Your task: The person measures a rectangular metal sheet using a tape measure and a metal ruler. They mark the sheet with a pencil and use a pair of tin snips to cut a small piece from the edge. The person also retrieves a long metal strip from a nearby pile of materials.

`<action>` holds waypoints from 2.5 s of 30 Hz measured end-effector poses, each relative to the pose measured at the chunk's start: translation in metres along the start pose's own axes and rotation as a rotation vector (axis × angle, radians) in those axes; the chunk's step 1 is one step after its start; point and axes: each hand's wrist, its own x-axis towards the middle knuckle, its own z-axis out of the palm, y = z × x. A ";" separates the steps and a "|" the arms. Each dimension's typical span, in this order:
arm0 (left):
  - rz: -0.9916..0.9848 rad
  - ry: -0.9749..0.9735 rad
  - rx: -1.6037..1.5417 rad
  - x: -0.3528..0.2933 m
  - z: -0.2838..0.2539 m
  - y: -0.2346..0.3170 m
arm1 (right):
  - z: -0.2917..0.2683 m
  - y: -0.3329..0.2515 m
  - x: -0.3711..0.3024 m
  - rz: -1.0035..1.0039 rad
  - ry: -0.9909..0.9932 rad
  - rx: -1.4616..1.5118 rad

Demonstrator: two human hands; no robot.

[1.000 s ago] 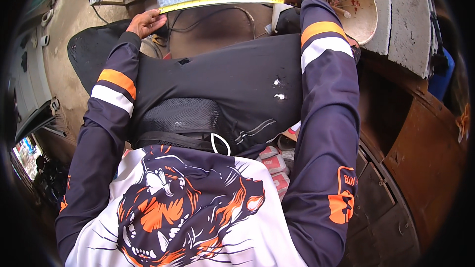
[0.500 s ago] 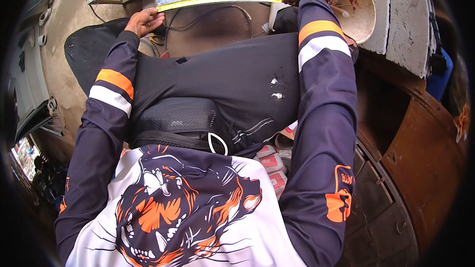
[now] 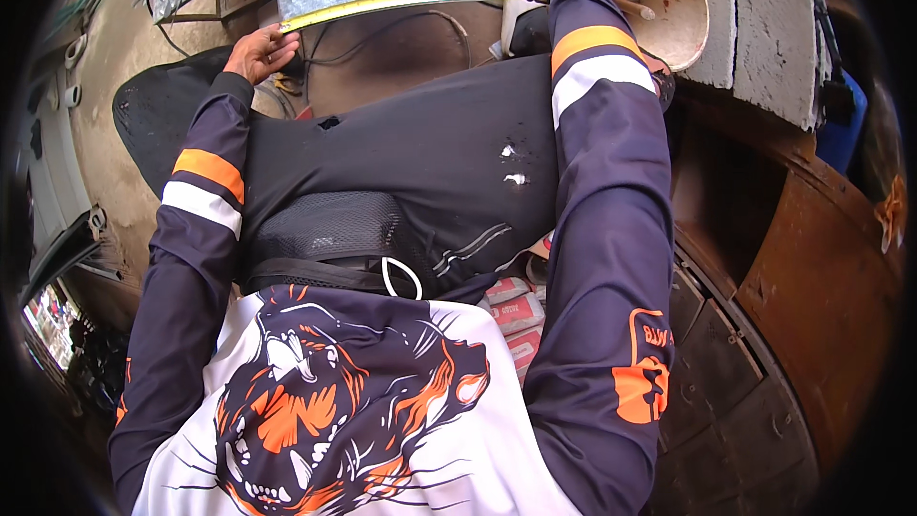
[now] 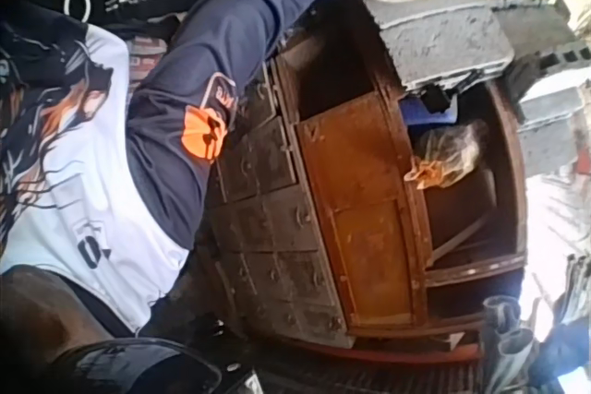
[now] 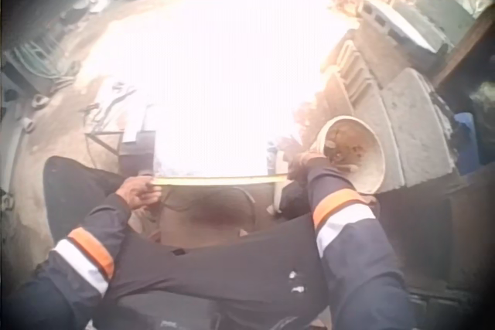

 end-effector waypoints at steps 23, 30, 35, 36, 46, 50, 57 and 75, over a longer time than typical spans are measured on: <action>-0.092 -0.058 0.007 -0.014 -0.006 0.000 | 0.000 0.007 0.011 -0.048 -0.025 0.116; -0.058 -0.061 0.051 -0.004 -0.006 -0.006 | 0.003 0.006 0.004 -0.039 0.076 0.045; -0.021 0.040 0.096 0.001 -0.008 -0.009 | -0.010 0.003 -0.009 -0.047 -0.020 0.163; -0.027 0.057 0.154 -0.002 -0.004 -0.003 | -0.014 0.005 -0.013 -0.026 -0.045 0.193; 0.575 0.177 0.418 -0.045 0.003 0.118 | -0.102 0.016 -0.036 -0.060 0.077 0.360; 0.762 0.052 0.655 -0.005 0.014 0.198 | -0.172 0.033 0.004 -0.022 0.198 0.374; 0.915 0.117 1.037 0.091 0.044 0.263 | -0.284 -0.005 0.085 0.042 0.236 0.285; 0.911 0.334 1.211 0.147 0.079 0.320 | -0.344 0.010 0.196 -0.010 0.274 0.175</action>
